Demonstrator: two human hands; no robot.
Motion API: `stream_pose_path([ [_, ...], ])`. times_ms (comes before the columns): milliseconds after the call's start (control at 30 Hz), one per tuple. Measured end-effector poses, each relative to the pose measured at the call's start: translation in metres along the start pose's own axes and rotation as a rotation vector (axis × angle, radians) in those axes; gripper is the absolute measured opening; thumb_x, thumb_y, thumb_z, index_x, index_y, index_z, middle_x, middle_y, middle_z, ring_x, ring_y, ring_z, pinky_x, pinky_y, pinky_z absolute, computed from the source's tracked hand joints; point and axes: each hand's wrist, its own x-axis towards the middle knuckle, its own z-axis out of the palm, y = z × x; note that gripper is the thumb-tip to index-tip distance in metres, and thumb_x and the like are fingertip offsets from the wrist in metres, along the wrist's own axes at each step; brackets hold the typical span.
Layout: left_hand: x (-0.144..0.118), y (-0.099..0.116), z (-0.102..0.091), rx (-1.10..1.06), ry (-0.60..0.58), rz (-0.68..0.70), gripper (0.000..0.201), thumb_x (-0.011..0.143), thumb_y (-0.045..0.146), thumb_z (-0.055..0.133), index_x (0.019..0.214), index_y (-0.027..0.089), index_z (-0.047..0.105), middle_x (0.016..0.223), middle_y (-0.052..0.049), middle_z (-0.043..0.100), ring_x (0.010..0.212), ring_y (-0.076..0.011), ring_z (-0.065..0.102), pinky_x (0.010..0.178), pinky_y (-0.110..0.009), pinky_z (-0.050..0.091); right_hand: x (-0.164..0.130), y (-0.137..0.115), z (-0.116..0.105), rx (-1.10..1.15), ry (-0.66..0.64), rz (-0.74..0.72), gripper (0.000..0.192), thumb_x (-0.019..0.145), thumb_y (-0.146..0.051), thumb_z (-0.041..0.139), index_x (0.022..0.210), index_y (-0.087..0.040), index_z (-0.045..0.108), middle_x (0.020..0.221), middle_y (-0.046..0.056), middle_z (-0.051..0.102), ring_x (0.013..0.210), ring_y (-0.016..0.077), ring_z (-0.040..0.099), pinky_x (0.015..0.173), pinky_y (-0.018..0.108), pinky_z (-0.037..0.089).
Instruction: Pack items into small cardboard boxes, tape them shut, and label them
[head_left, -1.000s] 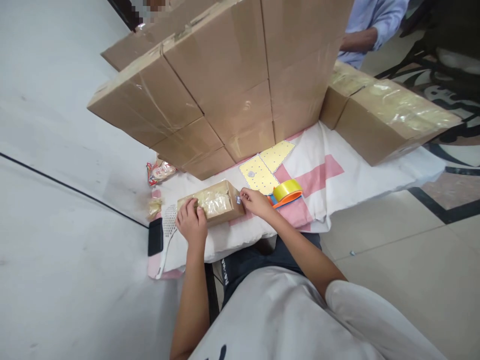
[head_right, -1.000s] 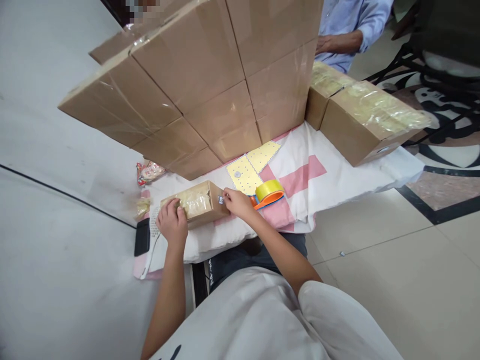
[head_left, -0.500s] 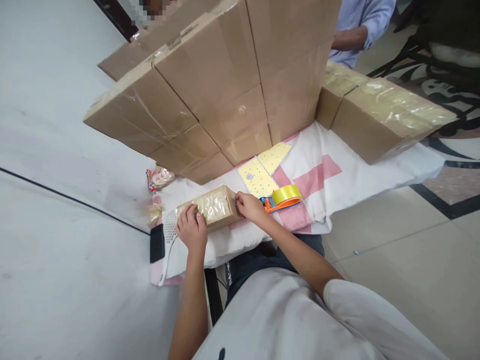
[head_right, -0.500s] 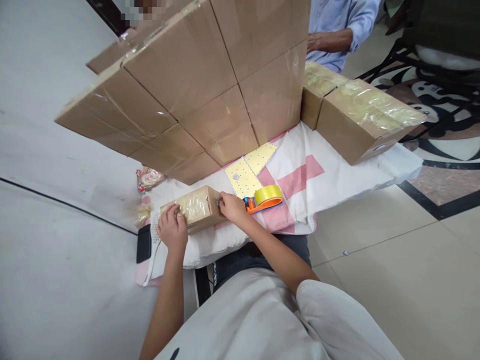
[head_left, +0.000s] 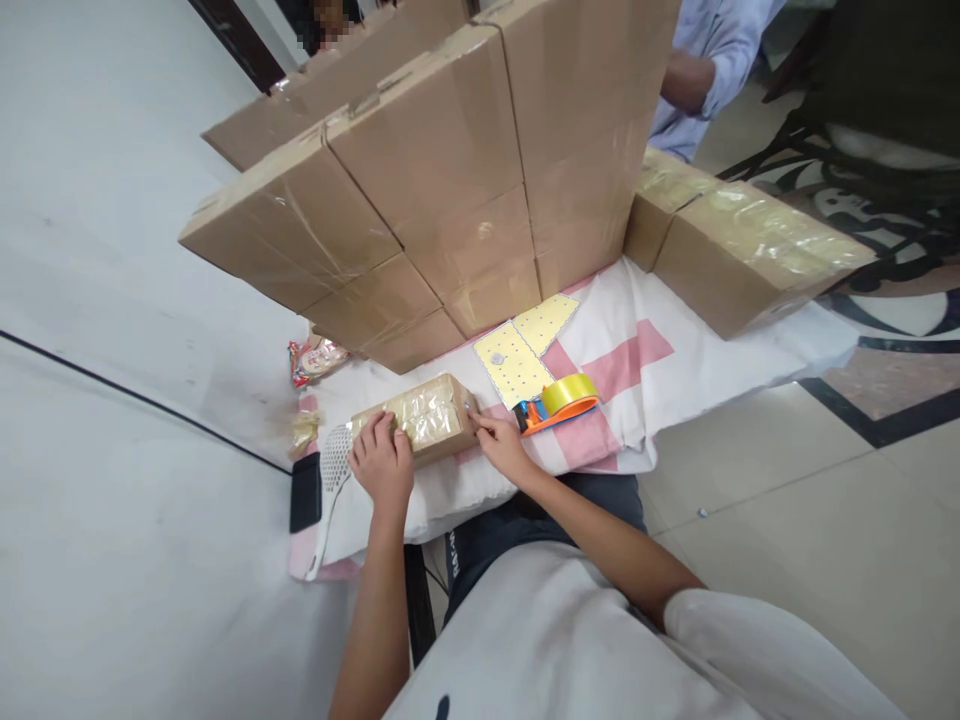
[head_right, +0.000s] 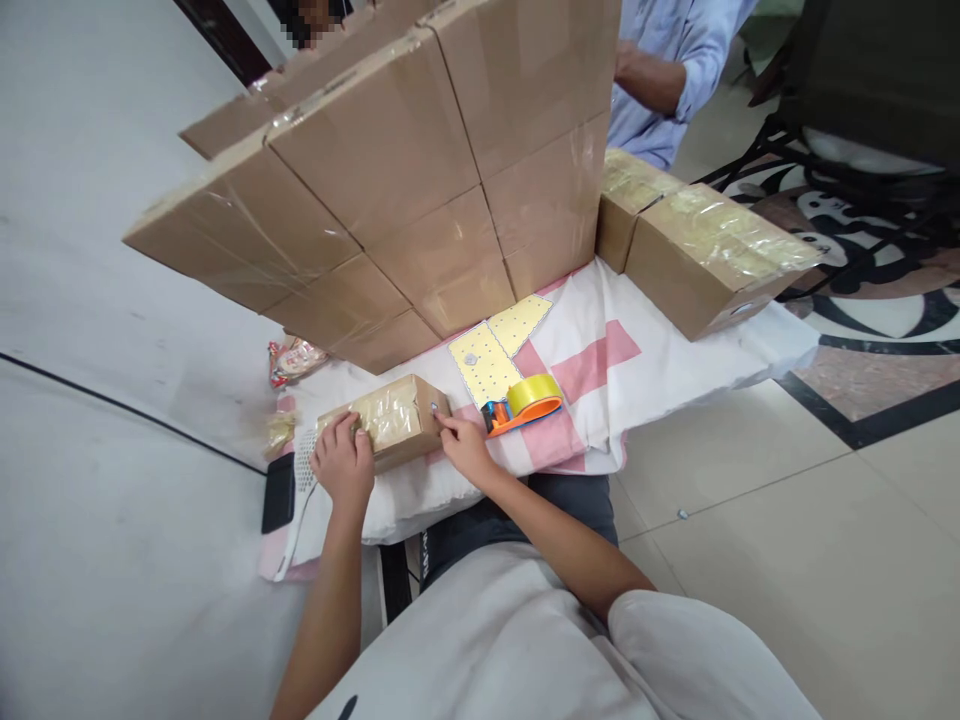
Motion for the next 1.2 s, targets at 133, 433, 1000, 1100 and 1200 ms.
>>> stream_pose_path([
  [133, 0.0, 0.0, 0.0, -0.001, -0.008, -0.008, 0.037, 0.094, 0.029, 0.046, 0.125, 0.02, 0.065, 0.134, -0.012, 0.063, 0.122, -0.0291, 0.053, 0.105, -0.043, 0.032, 0.002, 0.001, 0.0, -0.033, -0.065, 0.038, 0.06, 0.086, -0.015, 0.045, 0.146, -0.014, 0.052, 0.118, 0.011, 0.073, 0.092, 0.02, 0.068, 0.091, 0.037, 0.053],
  [433, -0.003, -0.003, 0.001, 0.038, 0.066, 0.071, 0.036, 0.095, 0.03, 0.045, 0.123, 0.021, 0.066, 0.133, -0.01, 0.065, 0.115, -0.0305, 0.058, 0.096, -0.044, 0.038, -0.003, 0.018, 0.001, 0.106, -0.153, -0.02, 0.083, 0.077, -0.016, 0.064, 0.155, -0.023, 0.039, 0.129, 0.009, 0.066, 0.109, 0.026, 0.065, 0.098, 0.043, 0.051],
  [1000, -0.017, -0.009, 0.002, -0.113, 0.169, 0.094, 0.035, 0.094, 0.03, 0.048, 0.123, 0.024, 0.066, 0.132, -0.009, 0.066, 0.117, -0.0307, 0.06, 0.1, -0.046, 0.038, -0.024, 0.013, 0.006, 0.052, -0.192, 0.067, 0.094, 0.075, -0.033, 0.064, 0.16, -0.034, 0.023, 0.099, 0.006, 0.07, 0.057, 0.0194, 0.062, 0.049, 0.034, 0.051],
  [1100, -0.023, -0.012, 0.0, -0.141, 0.175, 0.102, 0.036, 0.093, 0.03, 0.049, 0.125, 0.026, 0.066, 0.134, -0.009, 0.065, 0.118, -0.0313, 0.059, 0.103, -0.048, 0.037, -0.026, 0.002, -0.008, -0.098, -0.23, 0.085, 0.093, 0.075, -0.031, 0.062, 0.16, -0.026, 0.026, 0.089, 0.005, 0.071, 0.063, 0.0228, 0.067, 0.057, 0.038, 0.055],
  [1200, -0.03, -0.02, -0.003, -0.18, 0.151, 0.136, 0.037, 0.093, 0.031, 0.049, 0.125, 0.027, 0.066, 0.134, -0.007, 0.066, 0.115, -0.0304, 0.061, 0.103, -0.048, 0.038, -0.028, -0.011, -0.021, -0.397, -0.15, -0.144, 0.105, 0.068, -0.032, 0.072, 0.161, -0.025, 0.025, 0.132, 0.014, 0.062, 0.116, 0.0357, 0.063, 0.095, 0.051, 0.053],
])
